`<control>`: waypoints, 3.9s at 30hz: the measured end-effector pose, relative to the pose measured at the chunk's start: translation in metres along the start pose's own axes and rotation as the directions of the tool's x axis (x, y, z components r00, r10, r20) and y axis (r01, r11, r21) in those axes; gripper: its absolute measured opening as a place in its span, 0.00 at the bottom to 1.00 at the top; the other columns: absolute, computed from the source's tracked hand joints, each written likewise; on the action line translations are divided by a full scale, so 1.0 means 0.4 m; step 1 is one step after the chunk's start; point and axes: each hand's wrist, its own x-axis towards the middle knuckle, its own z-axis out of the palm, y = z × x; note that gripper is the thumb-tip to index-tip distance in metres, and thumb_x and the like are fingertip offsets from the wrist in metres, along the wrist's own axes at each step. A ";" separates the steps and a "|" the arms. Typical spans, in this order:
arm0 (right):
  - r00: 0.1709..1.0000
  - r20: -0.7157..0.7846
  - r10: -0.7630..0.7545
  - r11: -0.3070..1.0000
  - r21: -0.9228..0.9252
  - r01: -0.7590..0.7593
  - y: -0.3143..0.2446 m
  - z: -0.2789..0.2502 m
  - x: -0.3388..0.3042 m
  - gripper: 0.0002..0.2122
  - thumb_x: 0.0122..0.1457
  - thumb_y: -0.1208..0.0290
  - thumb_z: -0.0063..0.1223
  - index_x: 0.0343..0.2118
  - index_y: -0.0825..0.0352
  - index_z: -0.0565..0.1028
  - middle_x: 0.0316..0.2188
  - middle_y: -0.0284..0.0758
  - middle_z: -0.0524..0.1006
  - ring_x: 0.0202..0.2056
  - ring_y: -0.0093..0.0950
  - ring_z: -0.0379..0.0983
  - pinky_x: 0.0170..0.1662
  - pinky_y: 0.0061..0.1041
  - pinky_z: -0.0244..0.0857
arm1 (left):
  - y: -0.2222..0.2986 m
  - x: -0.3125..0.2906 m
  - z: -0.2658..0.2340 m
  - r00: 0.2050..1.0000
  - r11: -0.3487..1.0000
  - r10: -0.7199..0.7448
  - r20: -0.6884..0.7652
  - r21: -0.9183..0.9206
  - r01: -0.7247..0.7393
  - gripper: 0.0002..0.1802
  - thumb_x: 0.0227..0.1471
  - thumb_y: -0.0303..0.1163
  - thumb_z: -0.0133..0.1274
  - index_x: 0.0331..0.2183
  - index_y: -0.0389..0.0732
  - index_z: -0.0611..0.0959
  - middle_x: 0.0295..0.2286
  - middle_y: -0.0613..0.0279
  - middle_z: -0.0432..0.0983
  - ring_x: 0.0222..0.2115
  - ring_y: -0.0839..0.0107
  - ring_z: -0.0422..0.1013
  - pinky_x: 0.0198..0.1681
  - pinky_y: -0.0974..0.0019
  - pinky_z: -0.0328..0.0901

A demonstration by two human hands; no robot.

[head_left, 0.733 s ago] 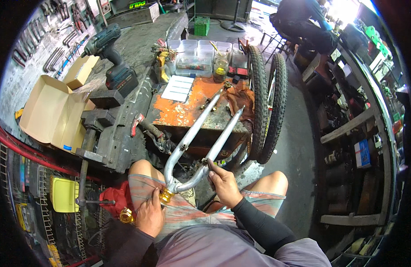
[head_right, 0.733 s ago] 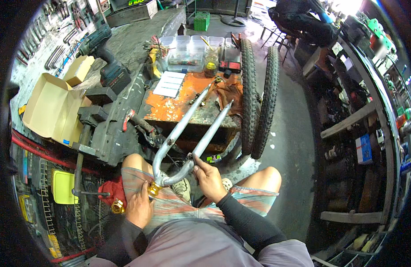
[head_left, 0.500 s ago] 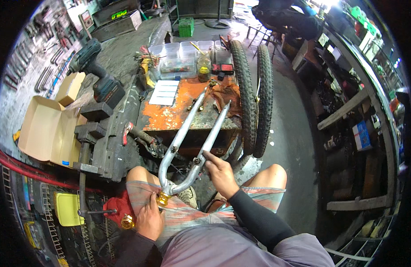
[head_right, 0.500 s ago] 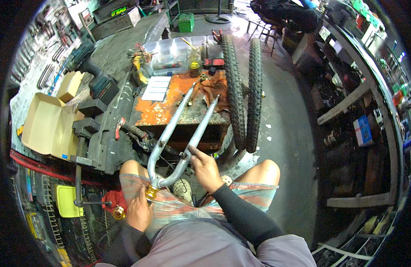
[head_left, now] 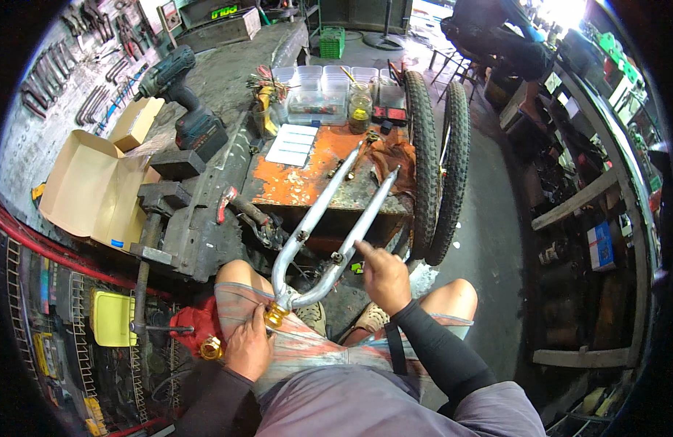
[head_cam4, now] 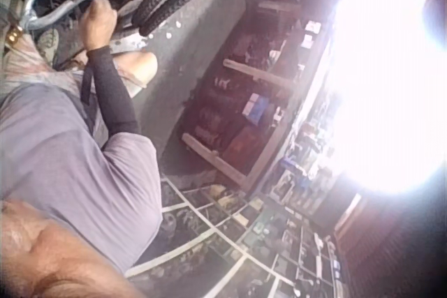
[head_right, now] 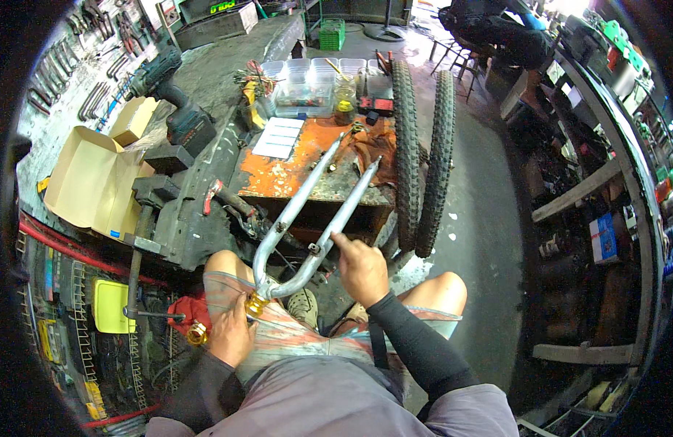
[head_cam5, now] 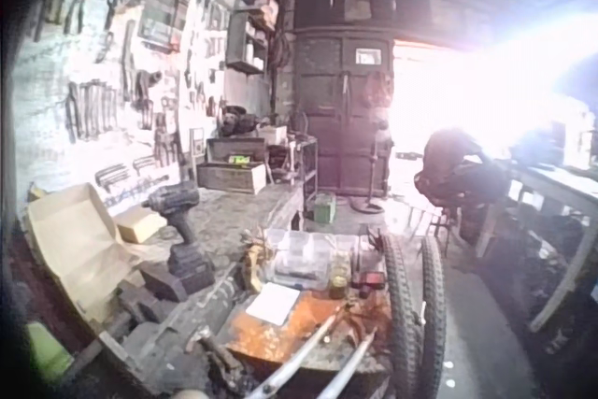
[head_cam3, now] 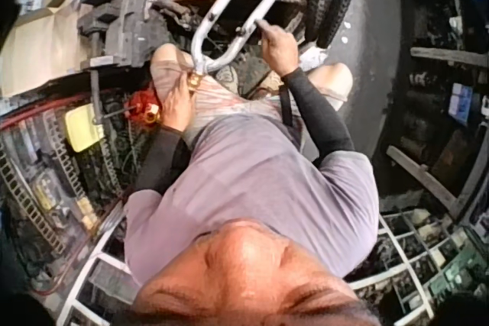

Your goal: The person cleans a bicycle fork by spraying it with a cleaning agent and wiping it with a cloth. They rotate the fork to clean different sides and continue wiping until the surface appears clean.

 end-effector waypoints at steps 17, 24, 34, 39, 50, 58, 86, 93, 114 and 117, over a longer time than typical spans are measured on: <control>0.911 0.272 -0.311 0.906 -0.203 0.371 -0.029 0.030 -0.012 0.33 0.53 0.78 0.62 0.66 0.61 0.79 0.25 0.30 0.73 0.28 0.32 0.75 0.35 0.36 0.64 | -0.009 -0.010 -0.004 0.998 0.998 0.060 -0.034 -0.008 -0.061 0.43 0.59 0.35 0.66 0.68 0.31 0.67 0.50 0.37 0.81 0.48 0.41 0.80 0.53 0.46 0.74; 0.914 0.237 -0.330 0.910 -0.177 0.374 -0.011 0.052 -0.050 0.33 0.54 0.79 0.63 0.67 0.60 0.78 0.25 0.28 0.72 0.27 0.30 0.72 0.34 0.36 0.62 | -0.016 0.003 -0.010 0.999 0.997 0.029 0.015 -0.079 -0.027 0.43 0.57 0.33 0.67 0.68 0.30 0.67 0.54 0.37 0.79 0.50 0.41 0.78 0.55 0.46 0.72; 0.927 0.191 -0.322 0.911 -0.204 0.359 -0.039 0.074 -0.062 0.32 0.52 0.79 0.63 0.64 0.62 0.79 0.25 0.30 0.71 0.27 0.32 0.71 0.35 0.37 0.61 | -0.014 0.004 -0.012 0.999 0.998 0.042 0.006 -0.044 -0.042 0.42 0.58 0.35 0.67 0.67 0.29 0.68 0.51 0.37 0.81 0.48 0.43 0.80 0.53 0.47 0.74; 0.907 0.230 -0.353 0.911 -0.135 0.389 -0.042 0.074 -0.082 0.31 0.52 0.78 0.64 0.63 0.61 0.80 0.24 0.30 0.72 0.27 0.32 0.72 0.36 0.37 0.62 | -0.021 -0.003 -0.003 0.995 0.996 0.077 -0.056 -0.037 -0.079 0.42 0.58 0.35 0.67 0.67 0.30 0.68 0.50 0.37 0.82 0.48 0.43 0.80 0.52 0.47 0.74; 0.962 0.171 -0.214 0.948 -0.202 0.246 -0.032 0.069 -0.059 0.29 0.55 0.75 0.61 0.64 0.59 0.79 0.24 0.30 0.75 0.27 0.35 0.75 0.36 0.41 0.63 | -0.011 0.002 -0.008 0.998 0.997 0.056 -0.006 -0.060 -0.057 0.42 0.57 0.35 0.67 0.66 0.30 0.69 0.52 0.35 0.81 0.48 0.41 0.80 0.53 0.46 0.74; 0.841 0.341 -0.419 0.902 0.264 0.343 -0.033 0.050 -0.173 0.37 0.55 0.77 0.61 0.72 0.61 0.71 0.30 0.33 0.77 0.33 0.36 0.76 0.41 0.38 0.66 | -0.030 -0.016 -0.026 0.998 0.986 0.057 -0.036 -0.154 -0.062 0.41 0.57 0.35 0.67 0.66 0.30 0.70 0.54 0.36 0.80 0.50 0.41 0.80 0.55 0.45 0.73; 0.997 -0.054 -0.055 0.935 0.349 0.071 0.083 0.001 -0.066 0.30 0.65 0.77 0.62 0.71 0.66 0.71 0.32 0.39 0.78 0.34 0.42 0.76 0.44 0.39 0.69 | 0.149 0.244 -0.360 0.956 0.932 0.256 -0.146 -0.226 -0.284 0.39 0.63 0.39 0.65 0.67 0.28 0.73 0.53 0.31 0.81 0.53 0.33 0.78 0.58 0.46 0.72; 0.972 0.015 0.234 0.920 0.320 -0.227 -0.054 -0.231 -0.086 0.31 0.68 0.73 0.59 0.75 0.56 0.67 0.37 0.40 0.82 0.36 0.44 0.79 0.46 0.43 0.73 | 0.391 0.326 -0.657 0.949 0.929 0.304 0.078 -0.247 -0.277 0.39 0.62 0.33 0.65 0.69 0.33 0.72 0.56 0.32 0.80 0.56 0.34 0.77 0.60 0.45 0.71; 0.054 -0.592 0.804 0.320 0.355 -0.879 -0.249 -1.274 -0.502 0.21 0.66 0.69 0.58 0.62 0.60 0.79 0.49 0.50 0.86 0.49 0.53 0.84 0.54 0.48 0.78 | 1.297 0.417 -1.048 0.660 0.674 0.735 0.152 -0.063 -0.736 0.41 0.52 0.29 0.66 0.66 0.39 0.74 0.42 0.35 0.85 0.45 0.34 0.81 0.49 0.38 0.74; 0.021 -0.599 0.801 0.277 0.340 -0.899 -0.255 -1.271 -0.563 0.22 0.65 0.69 0.59 0.62 0.61 0.79 0.50 0.51 0.85 0.50 0.53 0.83 0.54 0.48 0.77 | 1.404 0.486 -1.025 0.605 0.616 0.783 0.143 -0.047 -0.786 0.41 0.53 0.33 0.66 0.67 0.44 0.73 0.41 0.38 0.86 0.43 0.37 0.82 0.48 0.39 0.75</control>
